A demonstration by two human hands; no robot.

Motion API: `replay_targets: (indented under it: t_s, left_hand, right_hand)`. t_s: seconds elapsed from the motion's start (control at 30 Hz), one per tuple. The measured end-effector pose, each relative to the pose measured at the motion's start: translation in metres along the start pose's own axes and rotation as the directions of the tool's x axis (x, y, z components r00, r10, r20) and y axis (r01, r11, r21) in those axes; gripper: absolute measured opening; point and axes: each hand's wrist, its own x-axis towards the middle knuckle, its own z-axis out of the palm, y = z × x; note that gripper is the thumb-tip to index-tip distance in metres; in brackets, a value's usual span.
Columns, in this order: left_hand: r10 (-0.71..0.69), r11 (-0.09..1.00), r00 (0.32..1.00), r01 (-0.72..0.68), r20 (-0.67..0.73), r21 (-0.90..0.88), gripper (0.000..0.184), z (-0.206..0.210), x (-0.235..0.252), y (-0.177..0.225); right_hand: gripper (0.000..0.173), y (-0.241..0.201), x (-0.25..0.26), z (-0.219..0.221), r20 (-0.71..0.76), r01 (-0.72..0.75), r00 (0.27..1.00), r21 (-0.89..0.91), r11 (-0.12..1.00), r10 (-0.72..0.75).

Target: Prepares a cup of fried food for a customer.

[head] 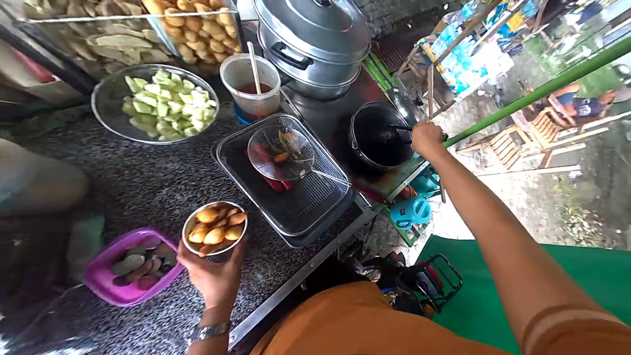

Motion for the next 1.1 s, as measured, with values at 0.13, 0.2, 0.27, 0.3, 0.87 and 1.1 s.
replay_targets:
  t_s: [0.13, 0.2, 0.27, 0.3, 0.87, 1.1]
  left_hand:
    - [-0.002, 1.0, 1.0, 0.002, -0.001, 0.01, 0.116, -0.001, 0.0, -0.001]
    - [-0.015, 1.0, 1.0, 0.015, -0.001, 0.004, 0.115, -0.001, 0.0, 0.0]
    - [-0.037, 0.999, 0.999, 0.037, 0.008, -0.001, 0.116, -0.002, -0.001, 0.0]
    - [-0.039, 0.999, 0.999, 0.039, 0.009, -0.001, 0.116, -0.002, -0.001, 0.0]
    - [-0.024, 0.997, 1.0, 0.024, -0.001, -0.076, 0.11, 0.003, -0.002, -0.001]
    - [-0.053, 0.996, 0.994, 0.06, 0.091, -0.067, 0.11, -0.003, -0.002, 0.002]
  right_hand:
    - [0.032, -0.005, 0.004, 0.005, 0.036, -0.006, 0.999, -0.036, 0.999, 0.007]
    - [0.027, -0.001, -0.001, 0.002, 0.036, -0.012, 0.999, -0.031, 0.999, 0.013]
    - [0.026, 0.007, -0.011, -0.006, 0.026, -0.009, 1.0, -0.014, 1.0, 0.009]
    - [0.027, 0.013, -0.016, -0.009, 0.01, -0.002, 1.0, -0.013, 1.0, 0.002]
    - [0.04, -0.063, -0.105, -0.051, -0.259, 0.577, 0.805, 0.133, 0.806, -0.534]
    - [0.049, -0.132, -0.082, -0.053, -0.142, 0.702, 0.697, -0.066, 0.709, -0.703]
